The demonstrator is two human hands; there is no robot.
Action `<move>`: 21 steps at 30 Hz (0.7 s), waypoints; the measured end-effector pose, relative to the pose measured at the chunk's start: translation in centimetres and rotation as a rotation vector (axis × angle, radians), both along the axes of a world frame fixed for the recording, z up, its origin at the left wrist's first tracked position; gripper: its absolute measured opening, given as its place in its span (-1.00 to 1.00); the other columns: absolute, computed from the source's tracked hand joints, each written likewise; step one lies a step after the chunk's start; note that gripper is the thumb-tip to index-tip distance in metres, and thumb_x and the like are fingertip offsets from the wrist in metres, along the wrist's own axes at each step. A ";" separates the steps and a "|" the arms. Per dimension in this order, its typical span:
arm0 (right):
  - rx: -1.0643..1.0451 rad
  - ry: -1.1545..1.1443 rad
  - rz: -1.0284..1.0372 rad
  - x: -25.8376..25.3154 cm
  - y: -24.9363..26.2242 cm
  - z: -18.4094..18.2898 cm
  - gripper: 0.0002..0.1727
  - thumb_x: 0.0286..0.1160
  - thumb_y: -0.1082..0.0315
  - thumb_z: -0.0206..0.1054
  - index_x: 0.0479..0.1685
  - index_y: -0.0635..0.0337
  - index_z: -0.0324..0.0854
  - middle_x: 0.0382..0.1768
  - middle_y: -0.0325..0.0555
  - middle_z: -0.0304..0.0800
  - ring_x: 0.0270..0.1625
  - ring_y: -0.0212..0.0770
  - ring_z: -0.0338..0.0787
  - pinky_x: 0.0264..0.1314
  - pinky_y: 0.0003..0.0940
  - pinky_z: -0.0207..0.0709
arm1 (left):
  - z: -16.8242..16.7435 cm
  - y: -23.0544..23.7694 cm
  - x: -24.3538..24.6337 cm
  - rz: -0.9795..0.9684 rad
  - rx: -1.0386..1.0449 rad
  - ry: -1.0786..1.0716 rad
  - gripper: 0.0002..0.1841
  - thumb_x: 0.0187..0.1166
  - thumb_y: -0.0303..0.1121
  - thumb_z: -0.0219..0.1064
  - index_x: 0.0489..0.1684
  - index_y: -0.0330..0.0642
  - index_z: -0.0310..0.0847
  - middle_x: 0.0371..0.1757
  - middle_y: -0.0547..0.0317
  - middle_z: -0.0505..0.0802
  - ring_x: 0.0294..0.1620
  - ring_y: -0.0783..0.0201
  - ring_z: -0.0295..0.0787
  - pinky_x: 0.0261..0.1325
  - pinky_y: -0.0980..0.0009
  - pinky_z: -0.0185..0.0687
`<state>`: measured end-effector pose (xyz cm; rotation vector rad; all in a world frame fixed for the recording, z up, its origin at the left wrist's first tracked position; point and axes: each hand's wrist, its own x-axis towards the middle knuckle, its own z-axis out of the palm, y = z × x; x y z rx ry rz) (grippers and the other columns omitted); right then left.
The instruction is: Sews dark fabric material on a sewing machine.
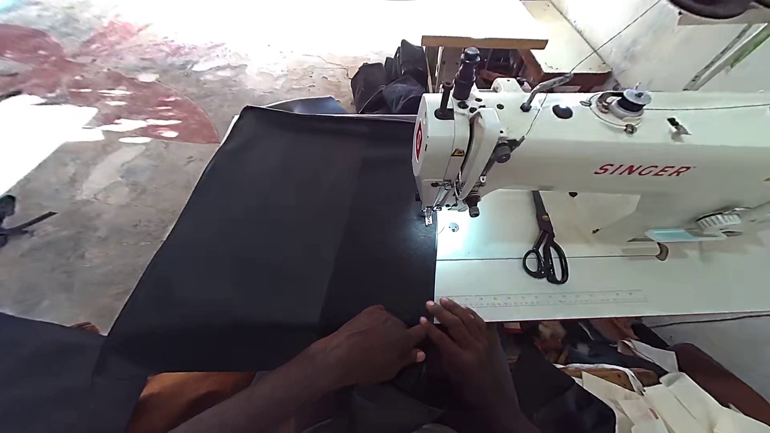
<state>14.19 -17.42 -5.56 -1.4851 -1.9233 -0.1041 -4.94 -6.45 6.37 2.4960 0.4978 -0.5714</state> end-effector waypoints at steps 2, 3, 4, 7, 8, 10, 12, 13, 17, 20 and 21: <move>0.072 0.088 0.116 0.6 1.1 -0.5 -0.67 0.60 0.46 0.26 0.12 -0.15 0.85 0.33 -0.29 0.82 0.57 -0.15 0.61 0.63 -0.07 0.48 | 0.2 2.0 -0.4 0.066 -0.092 -0.207 -0.62 0.85 -0.05 0.03 0.01 -0.10 0.70 -0.30 0.09 0.81 -0.20 0.08 0.81 -0.08 -0.04 0.70; 0.087 0.123 0.170 0.7 1.5 -0.2 -0.70 0.61 0.48 0.27 0.07 -0.07 0.87 0.25 -0.26 0.86 0.52 -0.15 0.67 0.60 -0.11 0.55 | -0.6 3.0 -0.8 0.095 -0.030 -0.400 -0.68 0.81 -0.08 0.13 -0.07 -0.02 0.77 -0.26 0.23 0.81 -0.18 0.25 0.79 -0.07 0.09 0.74; 0.080 0.137 0.206 0.8 1.7 0.2 -0.71 0.62 0.48 0.27 0.04 -0.03 0.87 0.19 -0.23 0.88 0.47 -0.17 0.71 0.56 -0.14 0.59 | -1.5 4.1 -0.9 0.100 0.092 -0.555 -0.73 0.74 -0.06 0.21 -0.02 0.08 0.81 -0.08 0.36 0.81 0.03 0.34 0.74 0.14 0.16 0.70; 0.024 0.118 0.236 1.2 2.1 1.9 -0.72 0.64 0.45 0.23 -0.01 -0.04 0.87 0.11 -0.27 0.91 0.39 -0.24 0.76 0.54 -0.20 0.59 | -5.0 7.1 -1.0 0.061 0.267 -0.685 -0.51 0.62 0.24 0.21 0.38 0.33 0.73 0.63 0.38 0.60 0.79 0.15 0.25 0.81 -0.19 -0.01; 0.013 0.119 0.244 1.4 2.3 2.1 -0.72 0.65 0.45 0.22 -0.03 -0.04 0.87 0.09 -0.28 0.91 0.38 -0.26 0.77 0.53 -0.20 0.59 | -5.8 7.4 -1.0 0.063 0.277 -0.696 -0.49 0.61 0.30 0.19 0.42 0.39 0.71 0.66 0.40 0.57 0.82 0.14 0.19 0.85 -0.22 -0.11; -0.026 0.136 0.251 1.6 2.9 2.5 -0.71 0.65 0.44 0.20 -0.05 -0.05 0.87 0.06 -0.30 0.91 0.36 -0.29 0.77 0.53 -0.22 0.59 | -6.3 7.8 -0.9 0.066 0.288 -0.691 -0.49 0.61 0.32 0.17 0.42 0.44 0.70 0.65 0.42 0.57 0.82 0.16 0.19 0.85 -0.24 -0.14; -0.068 0.159 0.256 1.8 3.5 2.9 -0.73 0.63 0.42 0.22 -0.07 -0.05 0.87 0.04 -0.31 0.91 0.34 -0.31 0.78 0.52 -0.24 0.60 | -6.1 8.1 -0.8 0.072 0.290 -0.685 -0.50 0.62 0.31 0.16 0.41 0.44 0.71 0.63 0.41 0.58 0.81 0.16 0.20 0.84 -0.26 -0.15; -0.088 0.166 0.256 2.0 4.0 3.2 -0.74 0.61 0.42 0.24 -0.07 -0.04 0.88 0.03 -0.32 0.90 0.34 -0.32 0.77 0.50 -0.26 0.61 | -6.0 8.4 -0.7 0.075 0.294 -0.688 -0.50 0.63 0.30 0.16 0.40 0.43 0.72 0.63 0.39 0.59 0.80 0.15 0.21 0.84 -0.27 -0.15; -0.130 0.174 0.237 2.5 5.4 3.6 -0.74 0.55 0.43 0.27 -0.09 -0.05 0.89 0.03 -0.33 0.89 0.34 -0.31 0.76 0.45 -0.26 0.64 | -5.7 9.7 -0.2 0.093 0.287 -0.703 -0.52 0.62 0.27 0.20 0.31 0.32 0.77 0.58 0.35 0.64 0.78 0.12 0.27 0.83 -0.27 -0.10; -0.120 0.182 0.231 2.7 6.4 3.8 -0.78 0.52 0.43 0.31 -0.12 -0.01 0.89 0.03 -0.31 0.89 0.35 -0.29 0.76 0.43 -0.26 0.66 | -6.0 10.5 0.1 0.104 0.304 -0.729 -0.53 0.60 0.26 0.24 0.26 0.27 0.80 0.56 0.32 0.66 0.76 0.13 0.31 0.83 -0.27 -0.08; -0.117 0.187 0.223 2.8 6.6 3.8 -0.78 0.52 0.43 0.31 -0.13 -0.01 0.89 0.03 -0.32 0.89 0.35 -0.30 0.76 0.43 -0.27 0.66 | -6.0 10.7 0.3 0.107 0.308 -0.734 -0.53 0.59 0.26 0.25 0.26 0.26 0.80 0.55 0.32 0.66 0.76 0.14 0.31 0.83 -0.27 -0.08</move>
